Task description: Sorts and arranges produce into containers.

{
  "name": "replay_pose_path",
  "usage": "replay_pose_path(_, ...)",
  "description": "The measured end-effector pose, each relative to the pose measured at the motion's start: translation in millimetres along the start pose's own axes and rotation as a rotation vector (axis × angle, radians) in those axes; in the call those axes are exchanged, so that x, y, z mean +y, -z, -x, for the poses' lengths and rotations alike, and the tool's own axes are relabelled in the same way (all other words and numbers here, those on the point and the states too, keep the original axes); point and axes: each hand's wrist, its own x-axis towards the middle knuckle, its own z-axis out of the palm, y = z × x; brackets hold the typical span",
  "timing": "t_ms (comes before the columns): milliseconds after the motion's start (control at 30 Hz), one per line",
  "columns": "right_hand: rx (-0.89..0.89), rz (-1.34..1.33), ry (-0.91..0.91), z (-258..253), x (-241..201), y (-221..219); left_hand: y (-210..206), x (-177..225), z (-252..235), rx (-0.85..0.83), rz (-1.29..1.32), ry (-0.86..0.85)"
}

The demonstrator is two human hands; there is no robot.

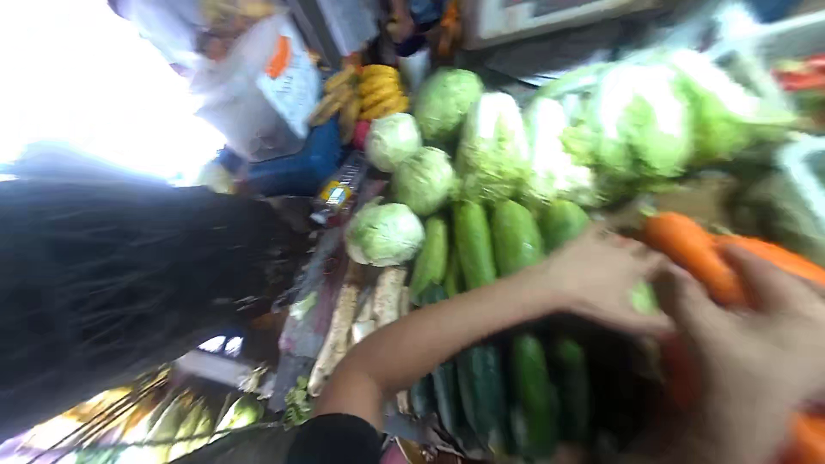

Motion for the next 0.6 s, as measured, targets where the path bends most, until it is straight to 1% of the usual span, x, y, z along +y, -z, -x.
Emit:
replay_pose_path(67,0.121,-0.096,-0.007,0,-12,15,0,-1,-2,0.024,-0.004,-0.020)
replay_pose_path(167,0.319,-0.247,-0.160,3,-27,42,-8,-7,-10,0.096,-0.020,-0.037)
replay_pose_path(200,0.388,-0.331,-0.158,3,-28,48,-10,-8,-12,0.095,-0.046,-0.040)
replay_pose_path(233,0.442,-0.419,-0.115,2,-27,53,-12,-6,-13,0.093,-0.066,-0.040)
replay_pose_path(267,0.468,-0.486,-0.063,1,-27,56,-12,-3,-12,0.096,-0.084,-0.037)
replay_pose_path(300,0.456,-0.508,-0.023,1,-27,60,-13,0,-12,0.098,-0.106,-0.024)
replay_pose_path(367,0.338,-0.451,-0.013,-2,-35,72,-16,10,-8,0.097,-0.140,0.036)
replay_pose_path(433,0.145,-0.324,-0.047,-12,-45,80,-20,16,-4,0.118,-0.153,0.101)
replay_pose_path(533,-0.193,-0.064,-0.152,-47,-53,65,-28,16,0,0.157,-0.114,0.190)
replay_pose_path(600,-0.394,0.122,-0.209,-60,-63,48,-26,19,9,0.200,-0.045,0.261)
